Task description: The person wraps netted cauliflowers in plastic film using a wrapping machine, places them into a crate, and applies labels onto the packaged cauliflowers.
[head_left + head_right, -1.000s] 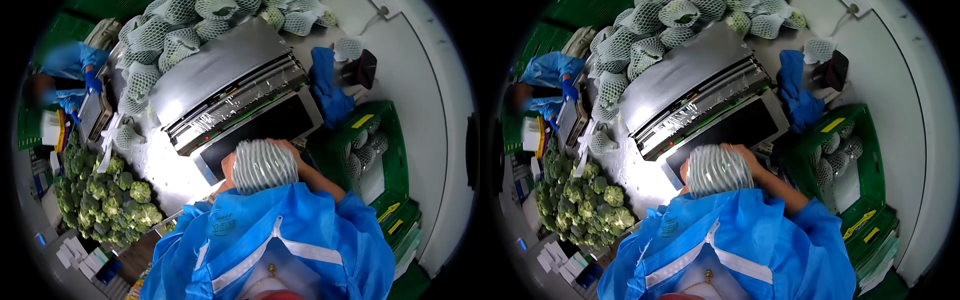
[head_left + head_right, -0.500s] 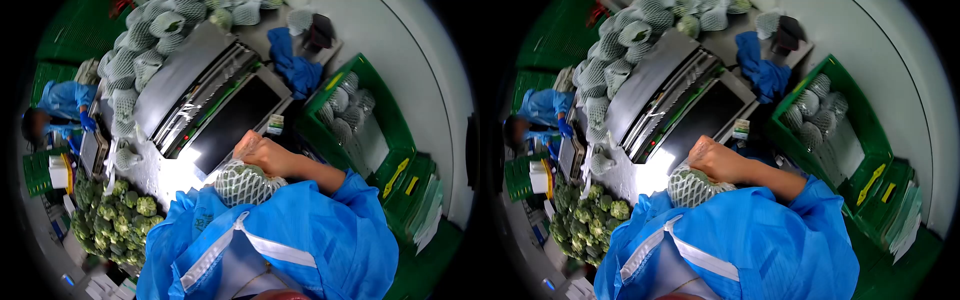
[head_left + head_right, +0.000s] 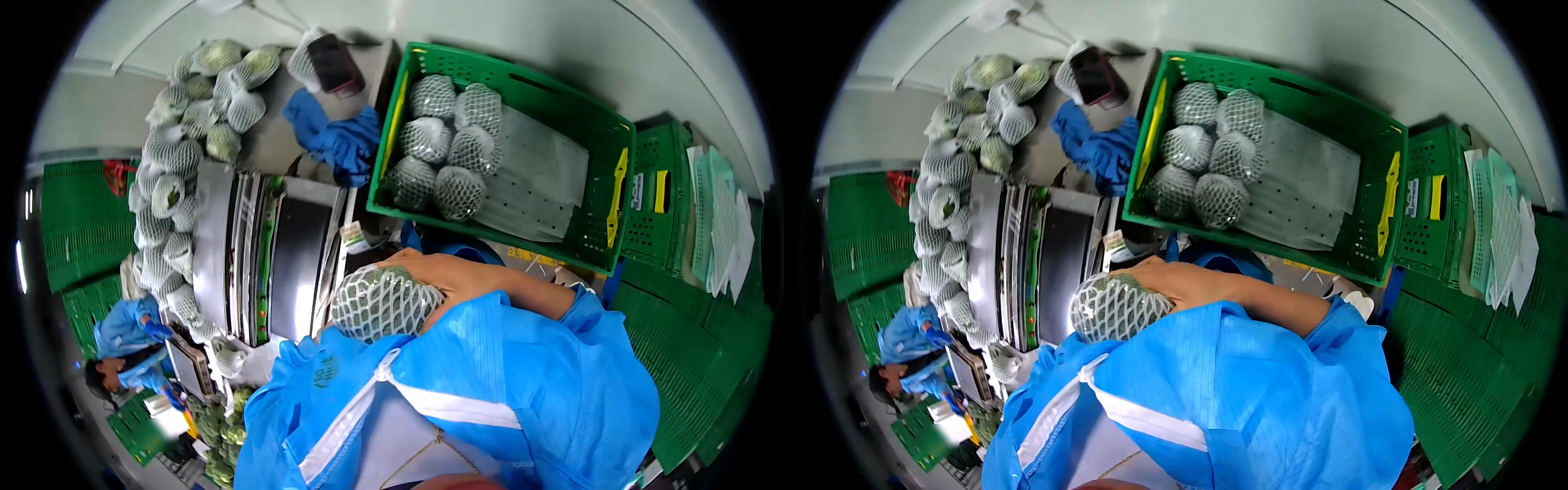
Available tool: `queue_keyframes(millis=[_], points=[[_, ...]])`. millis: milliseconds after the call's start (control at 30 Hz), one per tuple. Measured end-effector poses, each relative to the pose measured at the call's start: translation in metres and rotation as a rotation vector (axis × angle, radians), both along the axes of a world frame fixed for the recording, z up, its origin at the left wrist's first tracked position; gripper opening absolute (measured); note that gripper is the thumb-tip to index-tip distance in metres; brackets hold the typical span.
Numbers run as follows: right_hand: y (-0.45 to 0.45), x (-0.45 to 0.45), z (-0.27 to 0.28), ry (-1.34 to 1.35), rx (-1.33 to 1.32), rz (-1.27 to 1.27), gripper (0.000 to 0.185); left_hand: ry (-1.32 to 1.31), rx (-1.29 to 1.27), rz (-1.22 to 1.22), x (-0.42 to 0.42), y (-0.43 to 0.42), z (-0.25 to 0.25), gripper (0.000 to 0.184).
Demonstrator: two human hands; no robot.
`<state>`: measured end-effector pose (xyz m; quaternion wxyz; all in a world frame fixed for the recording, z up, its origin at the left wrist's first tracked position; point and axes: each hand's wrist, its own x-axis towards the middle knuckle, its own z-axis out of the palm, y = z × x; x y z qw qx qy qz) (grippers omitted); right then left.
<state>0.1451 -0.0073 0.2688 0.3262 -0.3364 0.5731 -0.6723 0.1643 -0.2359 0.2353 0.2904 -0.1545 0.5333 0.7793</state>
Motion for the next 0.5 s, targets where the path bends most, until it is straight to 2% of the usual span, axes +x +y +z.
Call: queue_keyframes(millis=[67,200,233,333,367,400,433,467,500], points=[[0.023,0.003,-0.011,-0.103,-0.112,-0.063,0.1,-0.032,0.002,-0.017,-0.01,0.026,0.003,0.044],[0.08,-0.011,-0.031,0.141,-0.166,-0.204,0.097,-0.103,0.001,-0.065,-0.035,0.074,0.006,0.049],[0.093,-0.011,-0.04,0.075,-0.2,-0.241,0.094,-0.13,0.006,-0.081,-0.041,0.085,0.005,0.05],[0.141,-0.014,-0.054,0.127,0.034,-0.465,0.075,-0.209,-0.012,-0.121,-0.064,0.12,-0.001,0.054],[0.156,-0.015,-0.069,0.069,0.159,-0.654,0.074,-0.243,-0.012,-0.125,-0.074,0.134,-0.005,0.055],[0.167,-0.017,-0.084,0.004,0.286,-0.842,0.073,-0.187,0.134,-0.13,-0.086,0.149,-0.017,0.054],[0.173,-0.021,-0.082,-0.091,0.234,-0.95,0.077,-0.141,0.287,-0.138,-0.098,0.165,-0.03,0.054],[0.178,-0.028,-0.079,-0.182,0.179,-1.056,0.081,-0.229,0.425,-0.066,-0.113,0.186,-0.035,0.052],[0.184,-0.036,-0.078,-0.273,0.122,-1.158,0.084,-0.107,0.265,-0.097,-0.122,0.208,-0.051,0.05]])
